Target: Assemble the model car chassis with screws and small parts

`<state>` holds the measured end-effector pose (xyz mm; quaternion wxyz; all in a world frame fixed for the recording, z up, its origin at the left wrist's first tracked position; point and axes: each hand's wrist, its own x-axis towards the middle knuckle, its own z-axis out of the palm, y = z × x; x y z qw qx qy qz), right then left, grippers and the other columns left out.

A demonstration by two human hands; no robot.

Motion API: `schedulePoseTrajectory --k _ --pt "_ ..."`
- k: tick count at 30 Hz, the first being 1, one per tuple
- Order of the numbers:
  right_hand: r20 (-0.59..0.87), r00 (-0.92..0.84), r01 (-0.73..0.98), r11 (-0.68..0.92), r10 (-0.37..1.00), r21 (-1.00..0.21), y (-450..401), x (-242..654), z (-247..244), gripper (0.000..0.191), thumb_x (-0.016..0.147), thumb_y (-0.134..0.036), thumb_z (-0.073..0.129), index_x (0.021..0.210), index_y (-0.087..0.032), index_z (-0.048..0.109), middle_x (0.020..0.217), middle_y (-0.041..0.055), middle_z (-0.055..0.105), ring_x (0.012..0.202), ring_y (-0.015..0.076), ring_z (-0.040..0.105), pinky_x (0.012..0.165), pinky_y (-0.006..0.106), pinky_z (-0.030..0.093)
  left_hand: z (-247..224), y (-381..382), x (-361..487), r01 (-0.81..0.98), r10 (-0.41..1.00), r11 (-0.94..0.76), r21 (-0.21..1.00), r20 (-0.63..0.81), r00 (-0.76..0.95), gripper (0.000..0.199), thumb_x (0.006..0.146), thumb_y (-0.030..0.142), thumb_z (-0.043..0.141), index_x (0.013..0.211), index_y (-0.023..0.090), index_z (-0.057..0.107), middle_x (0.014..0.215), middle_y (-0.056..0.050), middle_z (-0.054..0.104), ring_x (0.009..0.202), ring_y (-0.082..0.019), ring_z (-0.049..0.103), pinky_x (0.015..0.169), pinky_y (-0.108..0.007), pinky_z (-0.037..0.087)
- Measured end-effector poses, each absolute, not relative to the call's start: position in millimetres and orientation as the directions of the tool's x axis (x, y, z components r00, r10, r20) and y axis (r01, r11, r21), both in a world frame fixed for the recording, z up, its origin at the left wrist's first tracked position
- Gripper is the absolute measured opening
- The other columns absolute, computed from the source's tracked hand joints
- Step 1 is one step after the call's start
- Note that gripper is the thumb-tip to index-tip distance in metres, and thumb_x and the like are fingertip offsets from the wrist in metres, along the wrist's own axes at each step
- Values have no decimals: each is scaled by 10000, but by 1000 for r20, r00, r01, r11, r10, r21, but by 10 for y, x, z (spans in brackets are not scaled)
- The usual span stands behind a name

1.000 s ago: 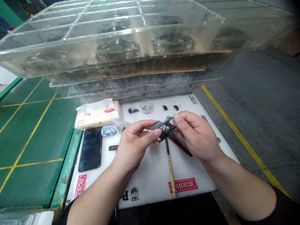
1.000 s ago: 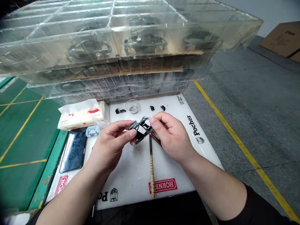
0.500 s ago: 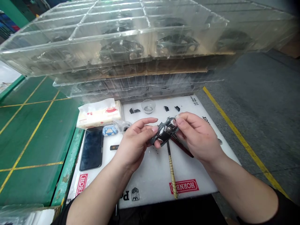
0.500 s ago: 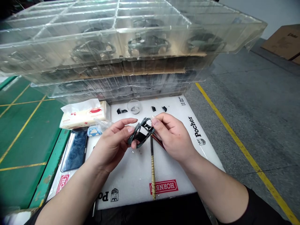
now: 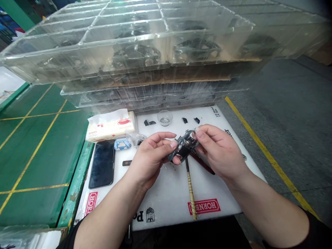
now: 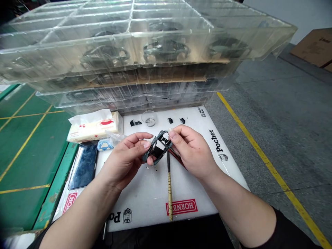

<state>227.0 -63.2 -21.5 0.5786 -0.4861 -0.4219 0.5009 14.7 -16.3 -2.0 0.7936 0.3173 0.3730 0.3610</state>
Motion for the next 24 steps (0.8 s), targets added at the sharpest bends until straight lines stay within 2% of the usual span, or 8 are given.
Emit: schedulePoseTrajectory --k 5,11,14,18,21,24 --pt "-11 127 -176 11 992 -984 -639 2272 -210 423 1083 -620 877 930 -243 760 659 -47 498 599 129 409 552 279 366 -16 -157 137 -326 809 533 781 -357 466 528 732 342 1127 1128 156 831 772 -6 819 588 -148 772 642 -233 527" --pt "-29 146 -164 -5 989 -986 -625 2270 -196 457 1048 -651 901 927 -240 742 671 -53 510 591 129 403 549 283 374 -43 -176 139 -317 793 537 782 -339 507 442 795 328 1097 1100 156 828 824 -17 836 624 -160 812 705 -254 593" --pt "-11 136 -5 -10 991 -1000 -625 2292 -177 495 1098 -704 806 939 -242 724 669 -47 532 596 143 442 558 301 387 -41 -219 140 -290 842 437 851 -274 464 403 864 327 1056 1147 176 812 843 13 815 657 -162 831 739 -266 623" --pt "53 85 346 20 995 -938 -628 2305 -142 501 1167 -719 658 1053 -240 752 749 -14 642 668 172 574 628 329 455 -6 -302 157 -79 923 194 978 -154 353 335 955 329 977 1208 215 790 920 19 811 729 -176 864 715 -261 620" --pt "71 83 433 29 994 -901 -628 2289 -120 398 1167 -630 666 1115 -245 758 756 -19 669 661 176 609 628 331 462 13 -347 171 50 939 34 998 -49 340 280 989 314 932 1214 230 787 916 13 821 753 -183 874 706 -260 611" --pt "111 86 451 61 990 -890 -629 2269 -111 304 1141 -553 704 1111 -254 754 729 -31 658 618 169 598 592 325 435 17 -363 177 49 935 42 998 -56 351 276 998 331 929 1211 236 781 895 5 824 755 -208 880 674 -268 600"
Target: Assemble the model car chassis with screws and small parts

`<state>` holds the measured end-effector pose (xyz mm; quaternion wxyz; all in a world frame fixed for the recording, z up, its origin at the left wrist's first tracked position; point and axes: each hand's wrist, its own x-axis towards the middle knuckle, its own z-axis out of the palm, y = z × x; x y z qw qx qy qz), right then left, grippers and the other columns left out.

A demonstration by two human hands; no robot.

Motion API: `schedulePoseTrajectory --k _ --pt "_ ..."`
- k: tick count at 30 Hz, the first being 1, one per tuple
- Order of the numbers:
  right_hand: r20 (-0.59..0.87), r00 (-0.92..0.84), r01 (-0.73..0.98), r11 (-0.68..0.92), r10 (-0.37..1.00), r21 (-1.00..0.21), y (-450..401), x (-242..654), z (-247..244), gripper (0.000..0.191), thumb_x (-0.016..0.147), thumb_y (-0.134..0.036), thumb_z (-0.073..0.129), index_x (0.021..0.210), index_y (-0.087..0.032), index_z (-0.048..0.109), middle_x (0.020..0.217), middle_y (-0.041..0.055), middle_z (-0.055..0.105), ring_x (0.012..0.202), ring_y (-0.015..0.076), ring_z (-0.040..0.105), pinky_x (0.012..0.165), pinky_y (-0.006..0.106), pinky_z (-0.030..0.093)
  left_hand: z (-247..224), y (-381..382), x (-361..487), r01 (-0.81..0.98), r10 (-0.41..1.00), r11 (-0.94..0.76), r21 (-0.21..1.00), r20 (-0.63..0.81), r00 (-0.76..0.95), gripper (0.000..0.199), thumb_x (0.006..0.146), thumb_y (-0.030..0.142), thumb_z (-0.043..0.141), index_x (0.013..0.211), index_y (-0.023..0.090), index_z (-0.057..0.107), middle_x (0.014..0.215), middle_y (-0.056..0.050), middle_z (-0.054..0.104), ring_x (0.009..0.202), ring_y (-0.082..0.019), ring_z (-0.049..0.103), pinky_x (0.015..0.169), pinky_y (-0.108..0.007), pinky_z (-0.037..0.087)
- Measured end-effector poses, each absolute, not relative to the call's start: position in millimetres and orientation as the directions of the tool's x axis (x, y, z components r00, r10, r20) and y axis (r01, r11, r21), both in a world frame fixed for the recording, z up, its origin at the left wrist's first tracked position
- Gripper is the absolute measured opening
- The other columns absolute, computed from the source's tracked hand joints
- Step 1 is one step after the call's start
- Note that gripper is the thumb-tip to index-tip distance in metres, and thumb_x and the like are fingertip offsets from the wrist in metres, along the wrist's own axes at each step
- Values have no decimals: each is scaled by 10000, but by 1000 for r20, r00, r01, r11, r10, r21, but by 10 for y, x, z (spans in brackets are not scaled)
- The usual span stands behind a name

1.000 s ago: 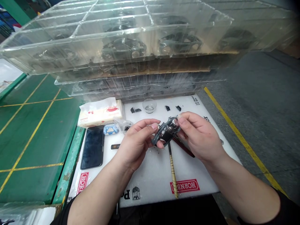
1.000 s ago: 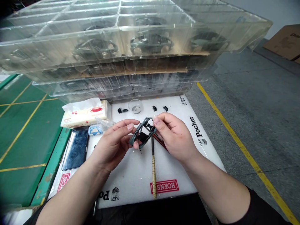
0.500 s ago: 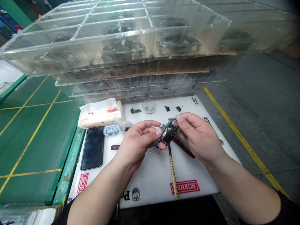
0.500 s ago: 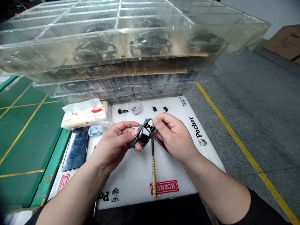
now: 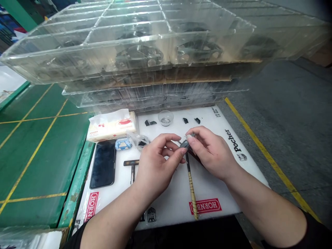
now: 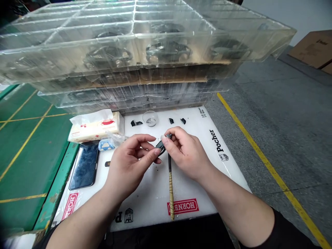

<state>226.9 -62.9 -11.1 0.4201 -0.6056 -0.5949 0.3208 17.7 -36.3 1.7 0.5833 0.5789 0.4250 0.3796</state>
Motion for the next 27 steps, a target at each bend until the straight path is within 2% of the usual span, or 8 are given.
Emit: schedulePoseTrajectory --k 4,9,17,21,24,27 --pt "156 93 461 96 983 -882 -631 2259 -117 261 1112 -522 744 1090 -262 746 708 -39 626 586 162 555 571 329 402 20 -370 179 -6 929 103 995 -94 357 327 970 376 981 1196 233 792 870 -11 830 746 -233 877 656 -279 591" --pt "116 84 411 71 990 -909 -622 2264 -154 290 1088 -546 773 1058 -264 713 734 -34 615 608 168 542 572 333 399 21 -381 180 -17 933 80 997 -69 354 326 940 312 1010 1182 241 805 863 -11 849 743 -229 870 711 -292 616" --pt "86 123 337 40 989 -941 -603 2264 -221 334 1064 -569 821 1031 -256 710 746 -31 582 638 168 515 597 330 413 17 -384 184 -65 908 199 978 -159 389 365 920 349 1027 1182 224 806 880 -9 835 794 -230 895 750 -272 646" --pt "62 138 144 42 988 -989 -602 2242 -214 500 1034 -722 851 1035 -235 740 800 0 658 685 175 574 623 323 464 33 -308 135 -170 892 297 940 -210 401 444 861 306 1072 1218 213 825 908 17 784 752 -189 867 742 -258 652" --pt "2 156 -15 4 988 -1000 -598 2248 -218 538 1050 -767 821 1007 -237 742 696 -36 568 601 155 479 556 309 397 18 -240 110 -231 868 362 903 -236 436 547 775 235 1117 1260 211 863 963 14 784 759 -148 833 786 -256 665" --pt "19 191 -19 23 981 -1000 -593 2265 -216 497 1056 -717 846 956 -239 756 645 -54 508 584 150 437 549 305 377 -21 -207 115 -226 823 432 873 -279 495 565 721 172 1126 1238 189 898 991 -23 826 781 -136 799 815 -259 660"
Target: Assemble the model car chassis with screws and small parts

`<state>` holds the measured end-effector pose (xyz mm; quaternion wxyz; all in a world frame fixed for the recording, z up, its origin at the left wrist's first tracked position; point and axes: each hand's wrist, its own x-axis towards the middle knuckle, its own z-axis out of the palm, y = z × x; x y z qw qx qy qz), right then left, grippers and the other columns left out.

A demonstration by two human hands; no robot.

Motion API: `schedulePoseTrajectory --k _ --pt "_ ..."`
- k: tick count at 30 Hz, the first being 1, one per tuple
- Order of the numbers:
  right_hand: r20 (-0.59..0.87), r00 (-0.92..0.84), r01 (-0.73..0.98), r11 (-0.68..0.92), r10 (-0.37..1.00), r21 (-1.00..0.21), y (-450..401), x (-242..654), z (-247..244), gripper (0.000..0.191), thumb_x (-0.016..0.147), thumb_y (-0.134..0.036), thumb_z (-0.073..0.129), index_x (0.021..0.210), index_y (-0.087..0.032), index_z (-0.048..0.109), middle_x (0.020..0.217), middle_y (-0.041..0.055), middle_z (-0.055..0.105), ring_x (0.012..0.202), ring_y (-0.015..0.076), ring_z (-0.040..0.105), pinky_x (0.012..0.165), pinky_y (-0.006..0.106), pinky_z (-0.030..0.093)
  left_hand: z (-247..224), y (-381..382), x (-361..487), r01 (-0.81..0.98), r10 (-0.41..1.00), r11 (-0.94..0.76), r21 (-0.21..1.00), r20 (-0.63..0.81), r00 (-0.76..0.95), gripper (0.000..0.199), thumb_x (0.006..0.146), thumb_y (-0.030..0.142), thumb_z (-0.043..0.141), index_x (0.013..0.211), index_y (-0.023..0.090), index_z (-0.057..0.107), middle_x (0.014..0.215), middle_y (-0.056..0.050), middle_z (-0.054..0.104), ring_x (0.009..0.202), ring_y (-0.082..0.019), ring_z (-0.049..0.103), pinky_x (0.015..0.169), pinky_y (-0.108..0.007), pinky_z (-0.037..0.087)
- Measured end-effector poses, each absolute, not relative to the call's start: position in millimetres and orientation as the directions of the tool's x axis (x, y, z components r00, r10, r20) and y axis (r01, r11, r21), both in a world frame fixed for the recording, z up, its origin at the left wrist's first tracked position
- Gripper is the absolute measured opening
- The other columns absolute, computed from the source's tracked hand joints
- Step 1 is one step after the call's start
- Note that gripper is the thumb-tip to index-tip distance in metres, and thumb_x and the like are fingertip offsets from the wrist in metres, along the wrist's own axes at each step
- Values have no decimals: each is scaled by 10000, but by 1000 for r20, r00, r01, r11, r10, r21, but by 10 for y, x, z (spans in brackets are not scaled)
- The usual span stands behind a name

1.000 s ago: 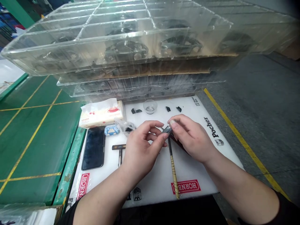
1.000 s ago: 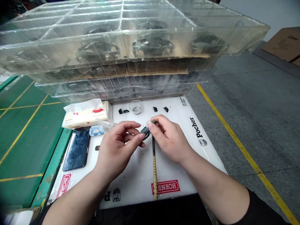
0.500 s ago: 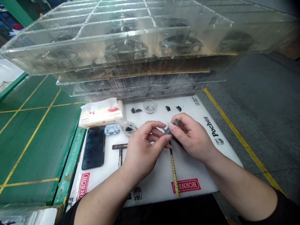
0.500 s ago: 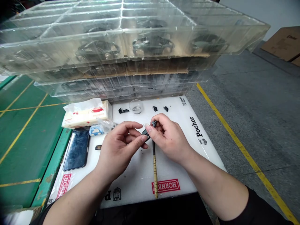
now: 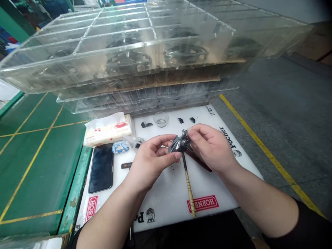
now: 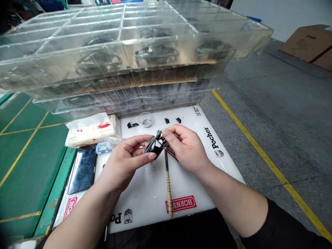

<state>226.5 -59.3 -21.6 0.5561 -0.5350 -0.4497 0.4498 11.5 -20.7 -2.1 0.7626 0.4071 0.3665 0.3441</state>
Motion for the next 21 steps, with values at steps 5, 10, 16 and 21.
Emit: schedulePoseTrajectory --k 5,10,16,21 --pt "50 223 71 35 973 -997 -590 2272 -176 529 1042 -743 843 904 -237 775 636 -40 514 616 168 481 573 315 410 -85 -207 136 -209 836 413 887 -278 473 483 764 219 1112 1205 186 918 1004 -55 855 759 -145 765 810 -298 656" --pt "-3 232 54 -16 973 -998 -593 2269 -156 572 1024 -787 837 892 -237 754 604 -57 468 568 149 395 512 305 313 -115 -195 139 -245 868 374 894 -244 433 488 755 235 1127 1201 222 929 1102 -57 857 832 -137 781 844 -272 649" --pt "3 227 74 -14 974 -997 -607 2268 -128 561 1038 -779 827 907 -237 765 600 -52 496 551 146 398 510 309 326 -78 -195 125 -259 872 366 894 -231 432 547 802 319 1109 1297 224 896 1053 -36 829 836 -145 785 882 -299 628" --pt "23 176 122 2 984 -993 -629 2261 -103 578 1054 -791 793 903 -235 761 643 -22 569 586 164 482 547 316 396 -46 -169 126 -259 872 386 886 -258 415 443 923 390 999 1276 177 836 879 -12 801 694 -156 747 779 -317 576"
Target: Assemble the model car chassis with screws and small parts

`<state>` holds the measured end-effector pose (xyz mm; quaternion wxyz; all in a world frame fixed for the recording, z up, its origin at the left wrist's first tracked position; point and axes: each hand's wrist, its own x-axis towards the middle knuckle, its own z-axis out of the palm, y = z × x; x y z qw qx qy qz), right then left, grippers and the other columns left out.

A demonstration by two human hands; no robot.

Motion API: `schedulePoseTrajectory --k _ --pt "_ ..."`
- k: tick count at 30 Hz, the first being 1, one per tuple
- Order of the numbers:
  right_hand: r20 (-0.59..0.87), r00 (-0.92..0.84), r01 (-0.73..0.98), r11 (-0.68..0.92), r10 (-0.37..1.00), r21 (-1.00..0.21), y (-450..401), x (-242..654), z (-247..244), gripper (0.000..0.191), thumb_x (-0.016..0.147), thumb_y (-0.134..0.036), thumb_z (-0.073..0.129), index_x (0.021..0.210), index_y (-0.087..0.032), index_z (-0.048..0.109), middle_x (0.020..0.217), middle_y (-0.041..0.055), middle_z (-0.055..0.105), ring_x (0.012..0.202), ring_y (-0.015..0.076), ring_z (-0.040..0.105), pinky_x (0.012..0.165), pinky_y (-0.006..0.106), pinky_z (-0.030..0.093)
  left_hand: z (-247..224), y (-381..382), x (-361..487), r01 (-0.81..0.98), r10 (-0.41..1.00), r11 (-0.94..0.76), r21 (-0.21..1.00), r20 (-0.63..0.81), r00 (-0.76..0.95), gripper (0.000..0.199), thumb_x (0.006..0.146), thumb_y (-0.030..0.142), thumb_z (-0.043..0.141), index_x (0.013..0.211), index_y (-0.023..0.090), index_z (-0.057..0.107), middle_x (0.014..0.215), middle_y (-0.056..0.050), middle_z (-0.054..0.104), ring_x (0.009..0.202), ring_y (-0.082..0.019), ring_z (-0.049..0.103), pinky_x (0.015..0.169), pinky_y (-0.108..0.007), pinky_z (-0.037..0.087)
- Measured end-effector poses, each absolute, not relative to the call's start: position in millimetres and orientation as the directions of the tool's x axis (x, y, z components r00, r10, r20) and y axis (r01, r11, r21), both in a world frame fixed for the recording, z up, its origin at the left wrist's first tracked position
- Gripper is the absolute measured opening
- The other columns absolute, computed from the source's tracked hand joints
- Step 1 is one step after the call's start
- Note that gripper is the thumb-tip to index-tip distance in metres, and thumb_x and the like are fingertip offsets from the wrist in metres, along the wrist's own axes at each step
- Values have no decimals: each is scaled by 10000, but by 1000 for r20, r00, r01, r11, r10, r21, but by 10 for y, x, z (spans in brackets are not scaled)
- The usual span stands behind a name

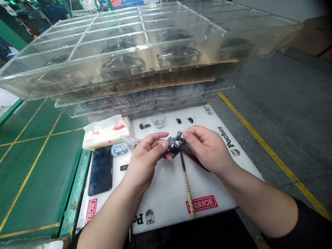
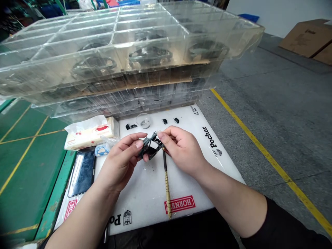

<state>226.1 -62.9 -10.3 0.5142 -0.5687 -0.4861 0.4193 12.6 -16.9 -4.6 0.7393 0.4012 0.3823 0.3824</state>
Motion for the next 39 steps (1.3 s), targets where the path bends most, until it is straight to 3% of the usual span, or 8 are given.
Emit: schedulePoseTrajectory --k 4,11,21,28,32,39 --pt "56 162 162 30 985 -986 -644 2261 -96 587 1056 -797 786 920 -227 787 714 5 627 662 181 545 619 329 459 -24 -148 132 -269 849 438 857 -297 436 417 881 339 1004 1222 177 825 797 6 788 597 -144 698 698 -303 536" --pt "46 151 114 29 988 -993 -639 2258 -96 588 1058 -795 792 910 -227 768 627 -40 516 569 145 418 525 309 340 -16 -142 138 -296 825 495 817 -334 456 436 842 319 1026 1193 152 829 830 -18 811 586 -146 725 670 -280 535" --pt "65 170 38 60 983 -997 -637 2261 -106 530 1055 -730 845 912 -225 771 616 -48 519 546 130 403 500 296 326 -30 -134 115 -315 819 501 806 -325 473 393 857 348 1046 1144 151 865 884 -41 826 640 -139 744 706 -270 563" --pt "2 220 -106 26 975 -994 -607 2288 -137 522 1045 -707 871 888 -225 748 618 -48 508 551 121 413 501 267 328 -89 -160 116 -269 877 298 916 -151 457 521 741 263 1144 1214 235 929 1078 -45 844 999 -165 772 951 -276 619" --pt "-19 205 -164 15 978 -986 -615 2284 -156 511 1042 -693 885 894 -225 739 628 -50 501 561 117 400 512 263 324 -92 -175 115 -208 883 236 949 -120 453 458 820 339 1110 1236 249 941 1067 -56 839 996 -181 743 951 -305 602" --pt "36 180 -52 46 983 -998 -632 2291 -138 514 1074 -691 847 886 -225 737 641 -48 524 570 121 406 495 274 314 -114 -170 125 -206 921 192 960 -103 376 385 825 337 1101 1170 266 944 1094 -53 847 995 -179 729 964 -313 592"
